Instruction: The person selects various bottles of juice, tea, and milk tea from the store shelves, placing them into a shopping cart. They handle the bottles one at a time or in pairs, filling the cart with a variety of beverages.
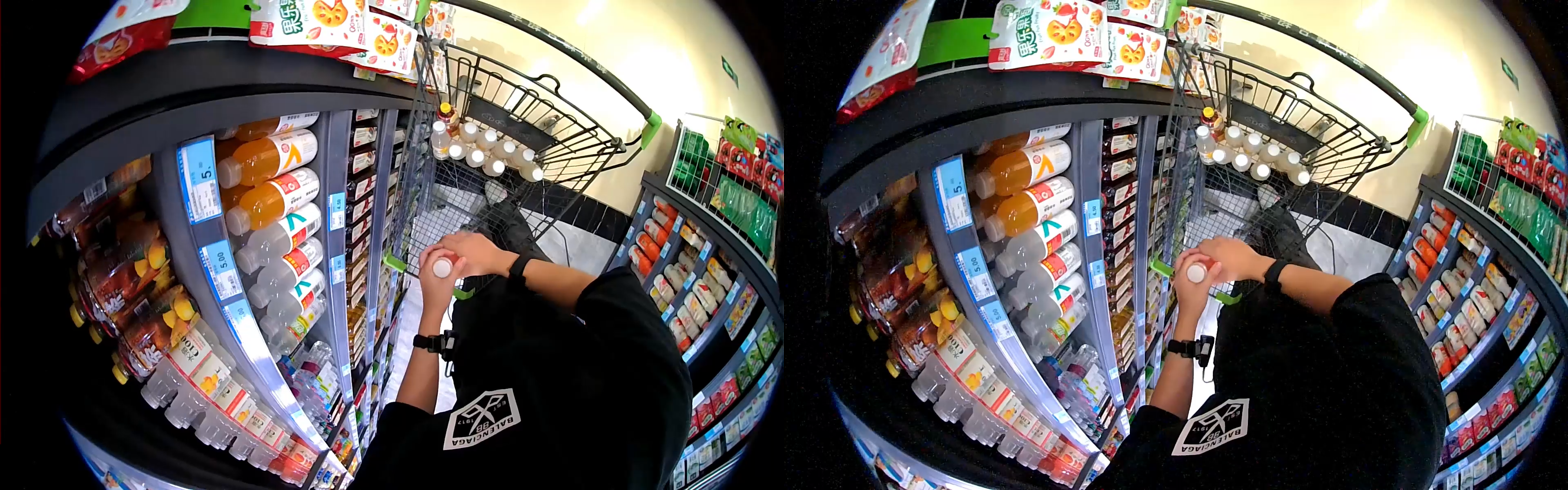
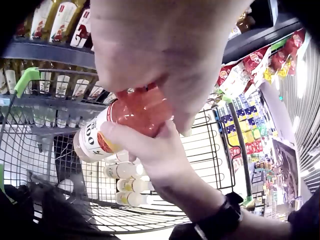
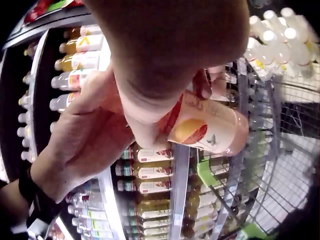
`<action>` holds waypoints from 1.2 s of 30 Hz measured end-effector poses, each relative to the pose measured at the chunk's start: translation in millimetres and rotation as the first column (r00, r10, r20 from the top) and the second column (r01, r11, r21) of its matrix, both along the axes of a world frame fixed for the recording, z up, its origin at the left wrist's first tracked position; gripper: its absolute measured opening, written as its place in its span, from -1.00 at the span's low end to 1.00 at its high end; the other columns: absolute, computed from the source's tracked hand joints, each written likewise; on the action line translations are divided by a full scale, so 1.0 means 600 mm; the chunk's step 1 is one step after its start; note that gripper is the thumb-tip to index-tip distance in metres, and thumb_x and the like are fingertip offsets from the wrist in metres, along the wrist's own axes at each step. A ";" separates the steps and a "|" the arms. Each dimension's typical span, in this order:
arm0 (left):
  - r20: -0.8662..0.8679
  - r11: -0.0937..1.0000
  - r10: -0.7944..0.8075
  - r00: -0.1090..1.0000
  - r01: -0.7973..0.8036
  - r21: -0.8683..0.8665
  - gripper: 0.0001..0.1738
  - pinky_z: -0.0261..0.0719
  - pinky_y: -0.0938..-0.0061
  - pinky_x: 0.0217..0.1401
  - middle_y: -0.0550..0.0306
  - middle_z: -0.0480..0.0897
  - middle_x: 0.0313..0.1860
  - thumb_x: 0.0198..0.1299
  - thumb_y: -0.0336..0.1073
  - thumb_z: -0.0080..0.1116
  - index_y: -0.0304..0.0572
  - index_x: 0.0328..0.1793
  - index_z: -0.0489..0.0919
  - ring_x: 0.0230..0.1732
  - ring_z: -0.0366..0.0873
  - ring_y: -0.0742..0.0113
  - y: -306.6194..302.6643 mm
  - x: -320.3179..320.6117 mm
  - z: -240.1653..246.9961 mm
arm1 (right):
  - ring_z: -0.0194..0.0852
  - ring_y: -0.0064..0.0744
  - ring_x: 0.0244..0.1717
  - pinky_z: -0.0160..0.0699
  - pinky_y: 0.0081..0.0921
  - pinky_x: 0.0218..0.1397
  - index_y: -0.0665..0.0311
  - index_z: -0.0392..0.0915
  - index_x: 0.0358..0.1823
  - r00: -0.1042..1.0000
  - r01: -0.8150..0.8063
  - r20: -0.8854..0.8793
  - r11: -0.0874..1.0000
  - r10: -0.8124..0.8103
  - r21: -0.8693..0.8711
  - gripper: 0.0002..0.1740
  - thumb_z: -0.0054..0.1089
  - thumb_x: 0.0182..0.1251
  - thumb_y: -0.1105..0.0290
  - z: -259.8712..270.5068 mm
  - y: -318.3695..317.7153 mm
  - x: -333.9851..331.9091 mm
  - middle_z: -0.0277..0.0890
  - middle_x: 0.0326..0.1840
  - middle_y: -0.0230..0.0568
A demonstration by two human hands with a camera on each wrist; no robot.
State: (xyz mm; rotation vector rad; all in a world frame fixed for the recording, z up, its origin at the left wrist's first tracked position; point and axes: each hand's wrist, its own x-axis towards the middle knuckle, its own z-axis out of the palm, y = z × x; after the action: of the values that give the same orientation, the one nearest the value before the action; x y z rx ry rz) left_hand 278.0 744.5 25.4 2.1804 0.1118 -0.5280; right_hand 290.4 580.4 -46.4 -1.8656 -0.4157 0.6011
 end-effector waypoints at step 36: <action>-0.445 0.981 0.188 0.876 -0.193 0.034 -0.68 0.63 0.39 0.18 0.10 0.76 0.13 0.45 -0.25 0.32 -0.22 0.23 0.64 0.14 0.70 0.30 0.089 -0.259 -0.040 | 0.53 -0.50 -0.52 0.46 -0.47 -0.50 0.22 0.64 -0.10 0.011 0.894 -0.816 0.371 -0.578 -0.250 -0.87 0.25 0.41 0.37 -0.367 -0.057 -0.100 0.59 -0.44 -0.40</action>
State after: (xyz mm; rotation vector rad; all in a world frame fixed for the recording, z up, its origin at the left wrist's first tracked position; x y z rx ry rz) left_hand 122.4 797.8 1.7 1.9720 0.5665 -0.9050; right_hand 230.3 545.9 -266.5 -0.9402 1.1065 0.4763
